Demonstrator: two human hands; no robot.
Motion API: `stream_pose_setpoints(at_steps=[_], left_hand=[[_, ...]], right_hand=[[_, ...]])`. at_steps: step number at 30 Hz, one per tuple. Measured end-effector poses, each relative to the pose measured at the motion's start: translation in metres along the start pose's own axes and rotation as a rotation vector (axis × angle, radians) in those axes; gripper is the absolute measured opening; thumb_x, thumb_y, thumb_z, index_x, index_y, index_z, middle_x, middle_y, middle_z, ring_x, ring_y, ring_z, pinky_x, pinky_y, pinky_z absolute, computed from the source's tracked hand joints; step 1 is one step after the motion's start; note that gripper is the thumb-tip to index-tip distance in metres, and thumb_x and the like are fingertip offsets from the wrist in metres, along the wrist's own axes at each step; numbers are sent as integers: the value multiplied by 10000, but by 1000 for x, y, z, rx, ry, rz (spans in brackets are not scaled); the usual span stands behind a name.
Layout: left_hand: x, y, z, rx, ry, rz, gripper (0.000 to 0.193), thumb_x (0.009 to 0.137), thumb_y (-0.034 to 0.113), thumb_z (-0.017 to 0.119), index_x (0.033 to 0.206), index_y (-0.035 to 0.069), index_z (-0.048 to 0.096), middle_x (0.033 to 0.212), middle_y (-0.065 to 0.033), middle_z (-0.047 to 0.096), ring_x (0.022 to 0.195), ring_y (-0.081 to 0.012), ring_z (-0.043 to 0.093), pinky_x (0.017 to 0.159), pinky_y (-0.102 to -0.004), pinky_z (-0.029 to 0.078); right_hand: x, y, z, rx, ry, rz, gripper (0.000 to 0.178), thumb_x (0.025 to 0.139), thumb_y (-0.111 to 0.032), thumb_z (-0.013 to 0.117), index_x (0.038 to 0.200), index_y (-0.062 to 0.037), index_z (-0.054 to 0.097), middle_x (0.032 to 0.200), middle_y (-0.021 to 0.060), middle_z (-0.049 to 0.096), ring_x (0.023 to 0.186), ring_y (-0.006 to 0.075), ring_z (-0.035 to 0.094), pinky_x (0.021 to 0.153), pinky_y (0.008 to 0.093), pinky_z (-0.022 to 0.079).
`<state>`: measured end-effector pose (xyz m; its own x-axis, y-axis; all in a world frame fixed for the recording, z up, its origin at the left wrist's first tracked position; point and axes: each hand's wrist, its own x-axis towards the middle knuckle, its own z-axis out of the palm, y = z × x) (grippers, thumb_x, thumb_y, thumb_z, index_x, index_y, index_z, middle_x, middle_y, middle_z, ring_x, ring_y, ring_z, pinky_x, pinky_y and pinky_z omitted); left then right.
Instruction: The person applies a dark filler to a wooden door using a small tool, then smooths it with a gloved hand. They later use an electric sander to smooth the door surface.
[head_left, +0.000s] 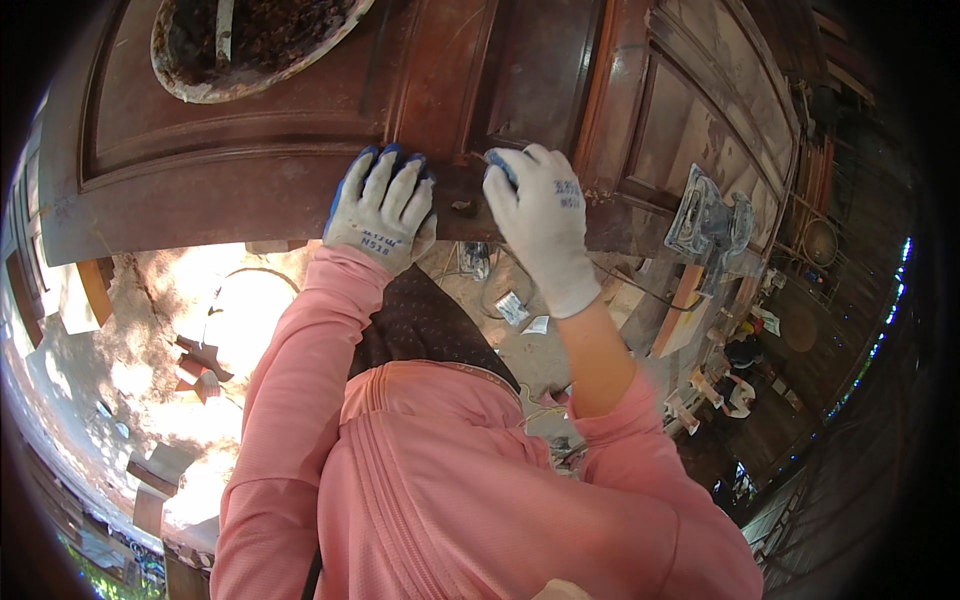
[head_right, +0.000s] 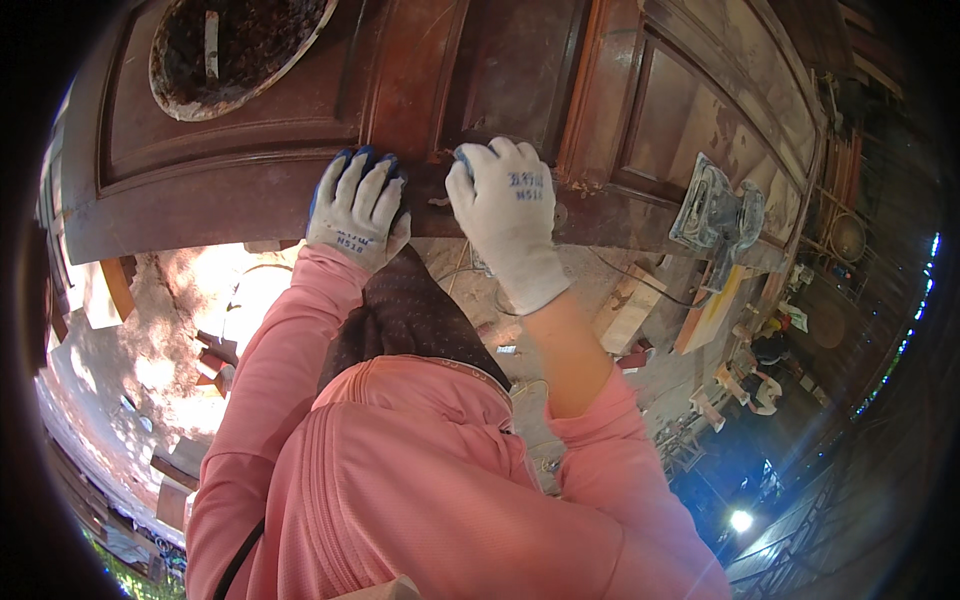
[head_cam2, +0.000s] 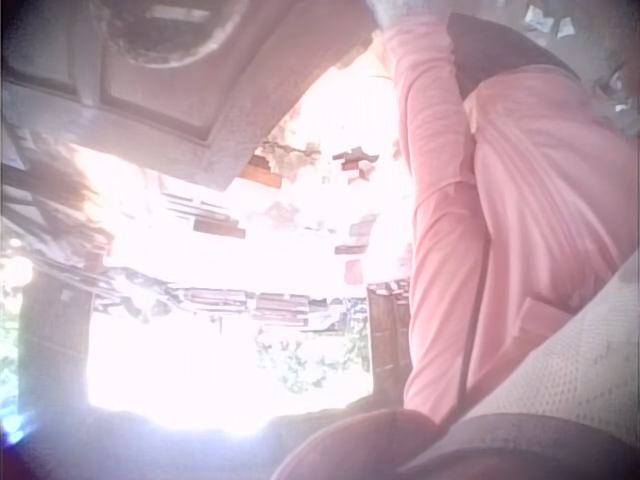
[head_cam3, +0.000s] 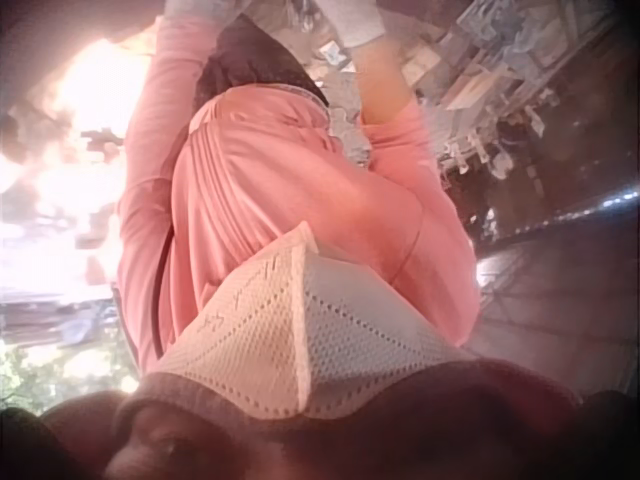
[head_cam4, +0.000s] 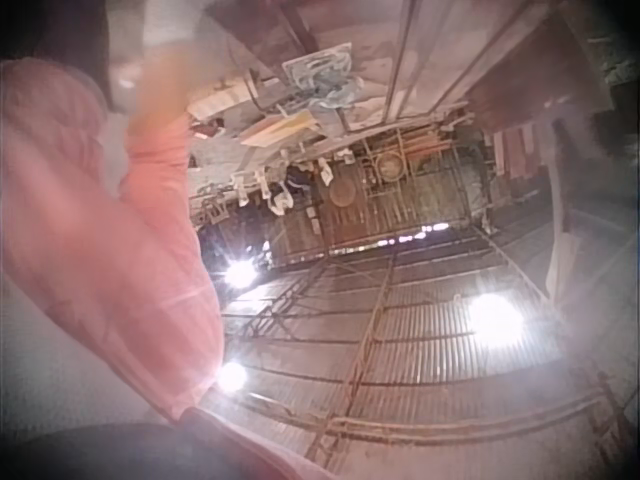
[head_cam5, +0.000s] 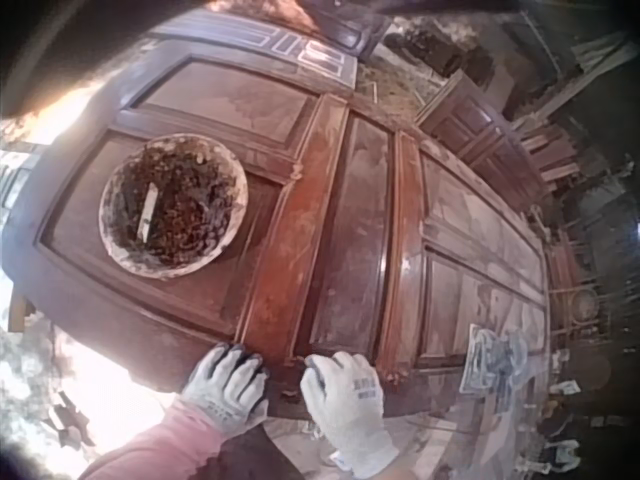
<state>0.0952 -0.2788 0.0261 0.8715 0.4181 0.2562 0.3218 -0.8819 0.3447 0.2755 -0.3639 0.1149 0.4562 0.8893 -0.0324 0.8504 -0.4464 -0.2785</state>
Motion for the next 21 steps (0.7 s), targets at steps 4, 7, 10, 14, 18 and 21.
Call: stream_pose_setpoints(at_steps=[4, 7, 10, 14, 18, 21], left_hand=[[-1, 0, 1, 4, -1, -4, 460, 807, 307, 701, 1209, 88, 662, 1366, -117, 598, 1308, -360, 528, 1168, -547, 385], [0, 0, 0, 5, 2, 0, 463, 806, 300, 705, 1214, 87, 658, 1366, -118, 597, 1305, -362, 530, 1165, -548, 387], [0, 0, -1, 17, -7, 1, 465, 808, 297, 702, 1219, 85, 655, 1361, -118, 598, 1304, -363, 530, 1165, -551, 384], [-1, 0, 2, 17, 6, 6, 465, 814, 300, 697, 1223, 84, 653, 1356, -120, 601, 1304, -365, 531, 1166, -556, 380], [-1, 0, 6, -10, 78, 22, 468, 813, 298, 698, 1224, 80, 650, 1352, -123, 602, 1298, -368, 535, 1156, -559, 390], [-2, -1, 3, -6, 78, 26, 466, 811, 298, 699, 1219, 78, 652, 1350, -124, 604, 1297, -368, 537, 1155, -559, 392]], right_hand=[[-15, -9, 12, -75, 81, -8, 202, 899, -206, 670, 1028, -76, 756, 870, 86, 663, 844, 298, 623, 760, 450, 499], [-19, -15, 19, -109, 103, -42, 227, 904, -226, 675, 1069, -90, 750, 894, 80, 650, 859, 291, 610, 764, 437, 489], [-23, -22, 26, -117, 103, -52, 256, 907, -242, 677, 1081, -64, 737, 906, 85, 641, 874, 290, 604, 764, 432, 488], [-27, -36, 24, -125, 54, -44, 283, 910, -212, 696, 1125, -31, 725, 920, 113, 627, 862, 311, 593, 771, 440, 498], [-34, -38, 25, -163, 68, -49, 302, 920, -254, 678, 1130, -40, 710, 916, 115, 607, 868, 309, 585, 763, 435, 489], [-38, -31, 22, 5, 126, -9, 293, 924, -222, 681, 1143, -30, 709, 914, 116, 606, 859, 320, 579, 764, 442, 491]])
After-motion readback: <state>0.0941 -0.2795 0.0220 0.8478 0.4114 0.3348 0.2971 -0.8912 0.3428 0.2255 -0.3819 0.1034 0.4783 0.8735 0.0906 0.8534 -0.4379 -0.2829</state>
